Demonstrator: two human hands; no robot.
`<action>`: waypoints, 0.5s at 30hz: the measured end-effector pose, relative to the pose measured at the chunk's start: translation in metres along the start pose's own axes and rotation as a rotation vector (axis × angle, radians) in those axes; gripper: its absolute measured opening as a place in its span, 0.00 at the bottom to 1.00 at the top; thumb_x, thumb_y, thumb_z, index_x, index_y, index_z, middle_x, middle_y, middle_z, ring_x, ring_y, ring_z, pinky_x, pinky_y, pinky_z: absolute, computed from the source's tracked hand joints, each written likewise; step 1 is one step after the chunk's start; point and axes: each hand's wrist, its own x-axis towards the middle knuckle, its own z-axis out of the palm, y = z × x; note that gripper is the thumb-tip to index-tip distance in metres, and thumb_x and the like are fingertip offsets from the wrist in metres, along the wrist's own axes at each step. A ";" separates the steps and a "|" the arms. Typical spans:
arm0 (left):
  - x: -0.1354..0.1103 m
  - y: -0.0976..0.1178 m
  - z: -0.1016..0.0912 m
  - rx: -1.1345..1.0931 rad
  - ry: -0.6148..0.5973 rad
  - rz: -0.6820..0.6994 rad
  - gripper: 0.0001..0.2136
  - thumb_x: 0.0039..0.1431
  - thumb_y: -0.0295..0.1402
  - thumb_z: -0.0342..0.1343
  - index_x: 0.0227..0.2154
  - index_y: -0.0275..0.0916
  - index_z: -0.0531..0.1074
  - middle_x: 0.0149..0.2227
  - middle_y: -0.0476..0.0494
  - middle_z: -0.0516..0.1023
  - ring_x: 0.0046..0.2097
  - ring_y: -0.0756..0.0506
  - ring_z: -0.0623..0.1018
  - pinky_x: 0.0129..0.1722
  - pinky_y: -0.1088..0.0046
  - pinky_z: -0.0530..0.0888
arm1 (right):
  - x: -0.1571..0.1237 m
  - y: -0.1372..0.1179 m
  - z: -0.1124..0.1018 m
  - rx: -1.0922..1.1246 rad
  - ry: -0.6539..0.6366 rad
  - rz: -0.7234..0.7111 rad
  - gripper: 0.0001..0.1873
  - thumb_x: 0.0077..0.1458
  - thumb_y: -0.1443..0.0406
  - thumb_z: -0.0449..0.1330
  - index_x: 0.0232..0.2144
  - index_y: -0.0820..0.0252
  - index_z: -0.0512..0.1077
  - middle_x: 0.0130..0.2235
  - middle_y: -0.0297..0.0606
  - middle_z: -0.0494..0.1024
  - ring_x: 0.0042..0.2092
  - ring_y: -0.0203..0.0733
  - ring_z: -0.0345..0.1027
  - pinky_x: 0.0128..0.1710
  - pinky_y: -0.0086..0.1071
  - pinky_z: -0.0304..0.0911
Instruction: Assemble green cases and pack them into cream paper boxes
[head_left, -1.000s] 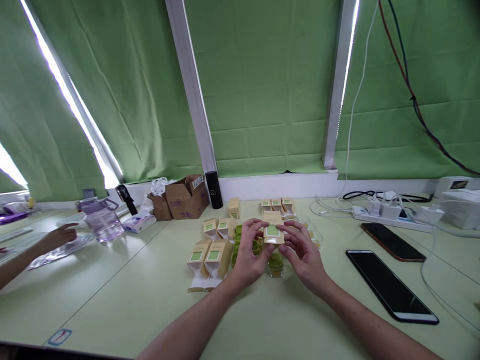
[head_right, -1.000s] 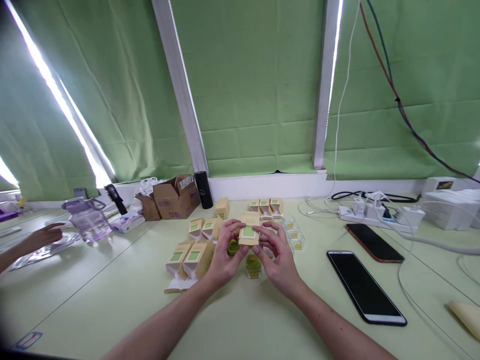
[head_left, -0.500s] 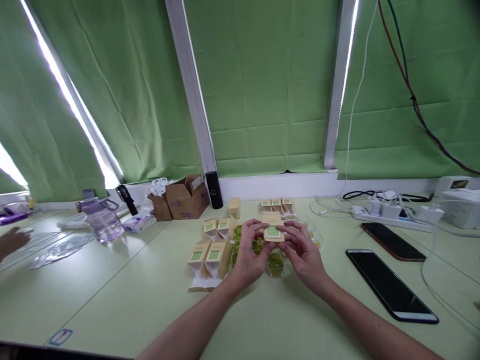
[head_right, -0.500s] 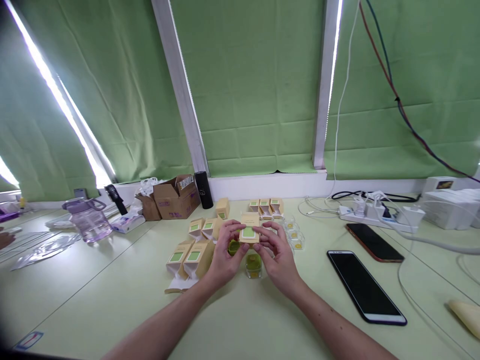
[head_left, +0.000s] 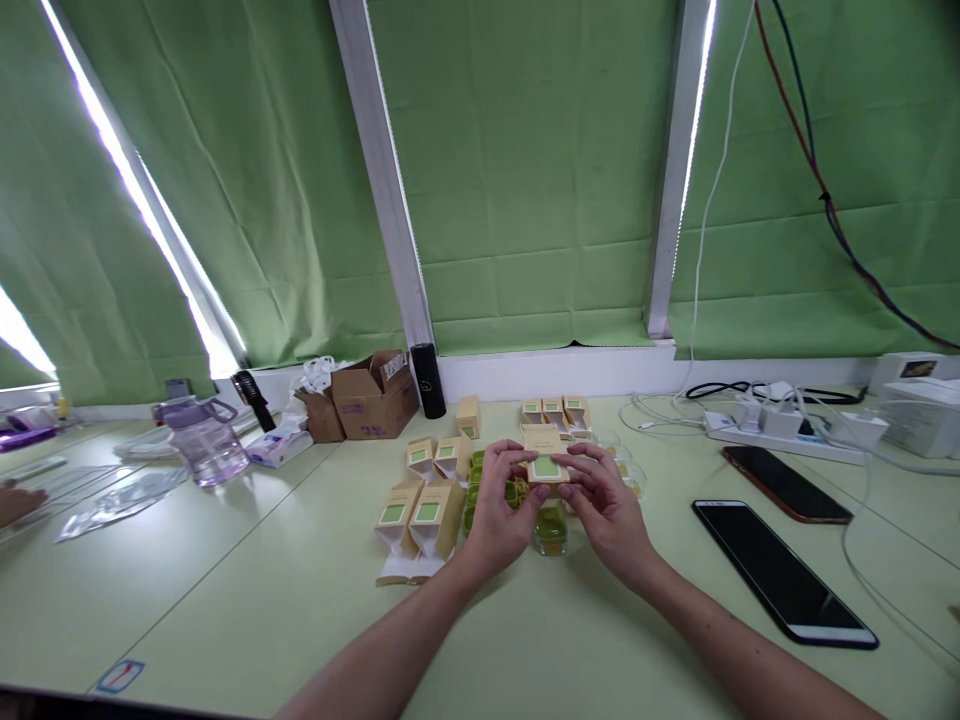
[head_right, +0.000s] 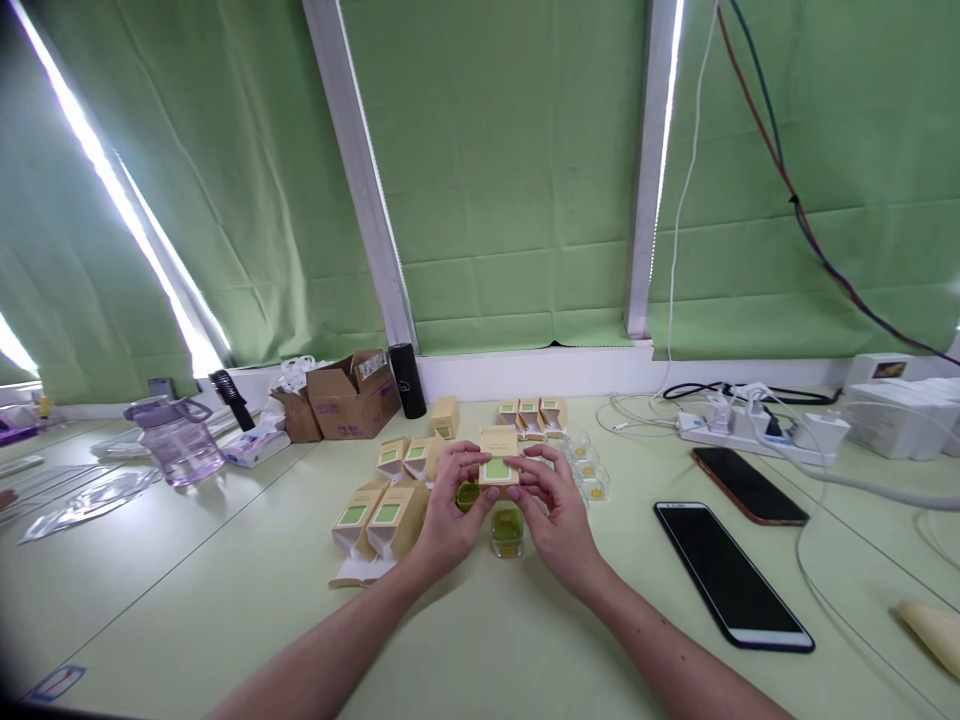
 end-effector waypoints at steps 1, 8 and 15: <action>0.000 0.000 0.000 0.002 0.001 0.000 0.12 0.65 0.32 0.61 0.50 0.42 0.72 0.54 0.36 0.66 0.57 0.39 0.72 0.49 0.63 0.75 | 0.000 0.000 0.000 0.000 0.002 0.002 0.15 0.65 0.54 0.64 0.53 0.43 0.79 0.58 0.40 0.61 0.40 0.35 0.74 0.49 0.40 0.77; 0.001 0.000 0.000 0.012 -0.008 0.017 0.12 0.65 0.33 0.60 0.51 0.42 0.72 0.54 0.37 0.66 0.57 0.39 0.72 0.49 0.64 0.76 | 0.001 0.000 0.000 0.007 0.016 0.014 0.14 0.64 0.54 0.64 0.51 0.43 0.79 0.58 0.40 0.62 0.40 0.36 0.75 0.49 0.40 0.78; 0.001 0.008 -0.008 0.037 -0.046 0.032 0.15 0.72 0.35 0.51 0.58 0.45 0.71 0.60 0.36 0.66 0.64 0.38 0.67 0.60 0.57 0.72 | 0.002 -0.005 -0.002 0.025 -0.053 0.021 0.19 0.66 0.53 0.63 0.58 0.42 0.75 0.65 0.42 0.60 0.53 0.45 0.75 0.56 0.42 0.73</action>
